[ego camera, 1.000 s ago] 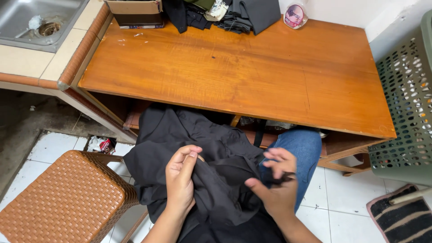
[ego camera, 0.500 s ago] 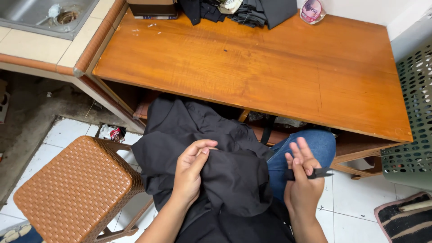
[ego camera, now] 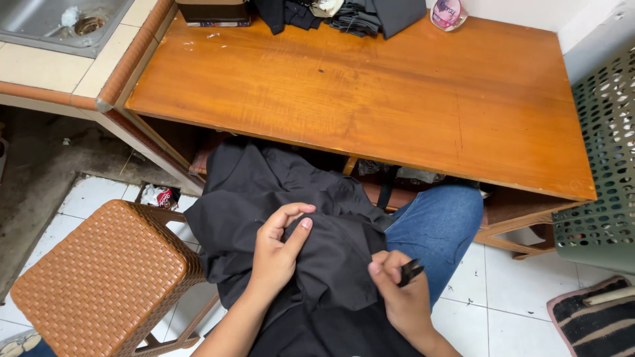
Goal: Trimming loose threads from a black garment using a manual thread cutter
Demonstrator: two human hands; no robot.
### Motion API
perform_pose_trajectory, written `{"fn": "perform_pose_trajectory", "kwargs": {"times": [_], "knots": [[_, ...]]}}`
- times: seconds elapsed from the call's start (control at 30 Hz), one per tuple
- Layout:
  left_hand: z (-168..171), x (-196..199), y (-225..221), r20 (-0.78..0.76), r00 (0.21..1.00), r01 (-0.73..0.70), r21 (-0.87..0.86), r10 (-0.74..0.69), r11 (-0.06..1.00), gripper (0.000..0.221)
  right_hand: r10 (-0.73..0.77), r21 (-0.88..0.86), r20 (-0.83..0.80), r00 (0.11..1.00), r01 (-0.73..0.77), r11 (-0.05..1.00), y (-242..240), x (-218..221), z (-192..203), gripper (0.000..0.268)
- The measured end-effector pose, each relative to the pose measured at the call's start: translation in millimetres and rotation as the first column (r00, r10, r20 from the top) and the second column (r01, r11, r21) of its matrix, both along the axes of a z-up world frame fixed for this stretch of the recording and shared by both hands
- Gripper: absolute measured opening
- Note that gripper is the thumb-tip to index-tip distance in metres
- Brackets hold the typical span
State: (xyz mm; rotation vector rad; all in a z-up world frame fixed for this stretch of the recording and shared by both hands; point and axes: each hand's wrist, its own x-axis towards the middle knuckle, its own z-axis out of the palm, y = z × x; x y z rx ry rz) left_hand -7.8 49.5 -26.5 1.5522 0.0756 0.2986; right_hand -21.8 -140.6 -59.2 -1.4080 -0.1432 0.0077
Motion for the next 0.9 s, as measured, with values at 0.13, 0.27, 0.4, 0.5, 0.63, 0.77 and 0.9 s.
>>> {"fn": "perform_pose_trajectory", "kwargs": {"times": [0.13, 0.27, 0.4, 0.5, 0.63, 0.77, 0.9], "knots": [[-4.6, 4.6, 3.0, -0.043, 0.999, -0.025, 0.014, 0.026, 1.0, 0.015, -0.053, 0.216, -0.109, 0.993, 0.076, 0.973, 0.1, 11.0, 5.9, 0.035], [-5.2, 7.4, 1.4, -0.091, 0.993, 0.091, 0.147, -0.078, 0.985, 0.022, -0.04, 0.144, -0.234, 0.972, 0.075, 0.987, -5.1, 13.9, 3.5, 0.031], [-9.6, 5.0, -1.2, -0.06, 0.996, 0.078, 0.193, -0.067, 0.978, 0.023, 0.058, -0.012, 0.027, 0.998, -0.057, 0.998, -3.1, 9.3, 11.8, 0.032], [-8.8, 4.1, -2.8, -0.077, 0.996, 0.065, 0.194, -0.051, 0.979, 0.023, 0.017, -0.188, -0.099, 0.995, -0.036, 0.981, -5.6, 6.6, 5.0, 0.033], [-10.5, 3.7, -1.8, -0.068, 0.997, 0.03, 0.171, -0.019, 0.985, 0.021, -0.041, -0.037, -0.137, 0.99, 0.036, 0.999, -2.8, 9.7, 10.4, 0.025], [-9.7, 3.0, -2.8, -0.068, 0.997, 0.035, 0.162, -0.025, 0.986, 0.02, 0.078, -0.189, -0.015, 0.997, -0.079, 0.979, -8.3, 8.3, 10.0, 0.031], [-12.5, 4.3, -3.5, -0.072, 0.997, 0.018, 0.146, -0.008, 0.989, 0.02, 0.025, -0.146, -0.242, 0.97, -0.061, 0.987, -6.5, 11.8, -1.3, 0.028]]}}
